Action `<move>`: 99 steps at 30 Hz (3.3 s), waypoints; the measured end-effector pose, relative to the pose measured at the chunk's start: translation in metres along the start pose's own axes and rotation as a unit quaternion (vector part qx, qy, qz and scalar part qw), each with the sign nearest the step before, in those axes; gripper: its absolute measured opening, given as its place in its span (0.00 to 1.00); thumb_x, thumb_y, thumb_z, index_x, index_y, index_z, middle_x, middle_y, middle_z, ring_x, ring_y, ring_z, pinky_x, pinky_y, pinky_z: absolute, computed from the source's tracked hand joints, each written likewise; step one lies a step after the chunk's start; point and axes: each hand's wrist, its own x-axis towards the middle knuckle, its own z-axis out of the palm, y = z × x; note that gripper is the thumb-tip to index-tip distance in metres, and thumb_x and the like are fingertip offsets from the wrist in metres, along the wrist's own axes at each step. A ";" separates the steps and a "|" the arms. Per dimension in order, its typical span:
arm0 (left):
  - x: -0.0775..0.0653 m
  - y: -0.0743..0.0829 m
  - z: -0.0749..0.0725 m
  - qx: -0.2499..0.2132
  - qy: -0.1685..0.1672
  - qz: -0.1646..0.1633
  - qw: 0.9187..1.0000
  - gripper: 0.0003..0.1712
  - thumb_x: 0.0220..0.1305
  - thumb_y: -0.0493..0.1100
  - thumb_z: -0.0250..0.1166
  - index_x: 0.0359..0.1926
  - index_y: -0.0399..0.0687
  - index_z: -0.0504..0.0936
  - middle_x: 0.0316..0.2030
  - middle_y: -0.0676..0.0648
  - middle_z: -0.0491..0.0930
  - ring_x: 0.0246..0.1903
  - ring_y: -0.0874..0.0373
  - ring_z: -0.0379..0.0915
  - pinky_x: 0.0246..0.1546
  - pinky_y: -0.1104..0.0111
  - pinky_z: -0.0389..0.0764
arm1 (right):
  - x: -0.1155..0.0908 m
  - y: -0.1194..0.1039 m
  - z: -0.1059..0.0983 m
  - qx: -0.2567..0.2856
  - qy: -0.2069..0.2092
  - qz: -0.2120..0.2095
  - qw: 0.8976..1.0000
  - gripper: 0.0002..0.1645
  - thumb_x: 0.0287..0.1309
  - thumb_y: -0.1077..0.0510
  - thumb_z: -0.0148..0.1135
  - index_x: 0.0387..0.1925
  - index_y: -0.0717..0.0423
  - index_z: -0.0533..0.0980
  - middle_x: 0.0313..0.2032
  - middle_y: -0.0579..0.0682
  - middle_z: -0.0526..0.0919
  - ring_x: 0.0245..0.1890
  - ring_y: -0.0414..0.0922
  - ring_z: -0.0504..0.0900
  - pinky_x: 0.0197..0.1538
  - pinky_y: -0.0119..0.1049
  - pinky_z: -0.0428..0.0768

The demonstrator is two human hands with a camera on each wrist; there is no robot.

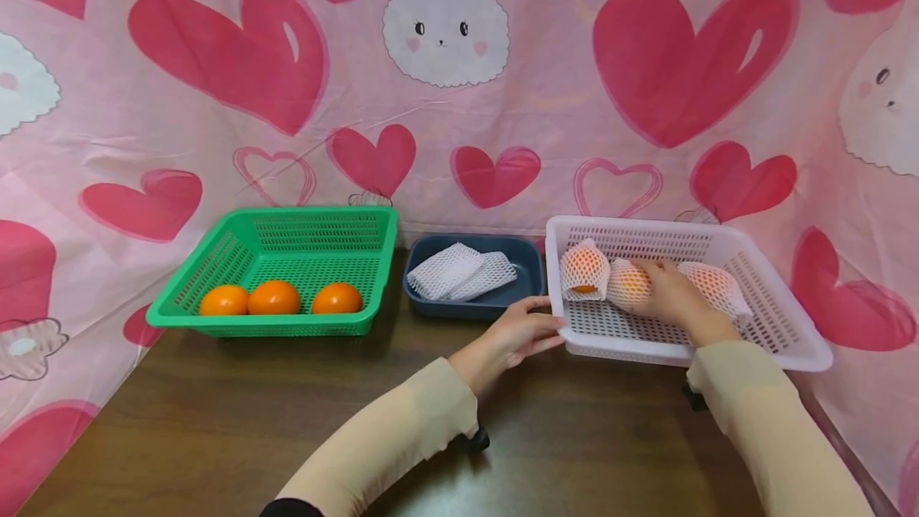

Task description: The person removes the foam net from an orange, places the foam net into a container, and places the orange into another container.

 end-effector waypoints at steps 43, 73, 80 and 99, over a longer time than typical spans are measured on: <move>-0.007 0.007 -0.004 0.014 -0.009 0.005 1.000 0.26 0.67 0.24 0.63 0.65 0.33 0.76 0.50 0.33 0.83 0.49 0.45 0.83 0.54 0.55 0.80 | -0.046 -0.042 -0.041 -0.030 0.007 -0.089 0.996 0.53 0.43 0.54 0.83 0.66 0.72 0.68 0.57 0.76 0.71 0.56 0.71 0.70 0.53 0.73 0.72; -0.022 0.016 -0.059 0.116 -0.063 -0.022 0.991 0.24 0.75 0.37 0.57 0.68 0.35 0.74 0.54 0.39 0.84 0.50 0.46 0.84 0.55 0.52 0.81 | -0.056 -0.133 -0.031 -0.008 0.054 -0.183 0.982 0.51 0.46 0.47 0.83 0.70 0.56 0.69 0.60 0.66 0.74 0.56 0.64 0.76 0.53 0.69 0.77; -0.031 0.021 -0.087 0.150 -0.075 -0.024 0.986 0.24 0.75 0.38 0.57 0.68 0.36 0.74 0.56 0.39 0.83 0.53 0.44 0.82 0.54 0.50 0.81 | -0.053 -0.143 -0.017 0.017 0.067 -0.219 0.973 0.51 0.46 0.48 0.82 0.70 0.55 0.70 0.61 0.61 0.75 0.56 0.59 0.76 0.54 0.66 0.77; -0.055 0.028 -0.135 0.288 -0.121 -0.016 0.950 0.21 0.75 0.43 0.59 0.64 0.37 0.77 0.52 0.42 0.85 0.49 0.50 0.83 0.48 0.53 0.84 | -0.053 -0.164 0.017 0.043 0.049 -0.252 0.966 0.48 0.49 0.46 0.80 0.70 0.51 0.71 0.60 0.56 0.77 0.55 0.56 0.79 0.53 0.62 0.80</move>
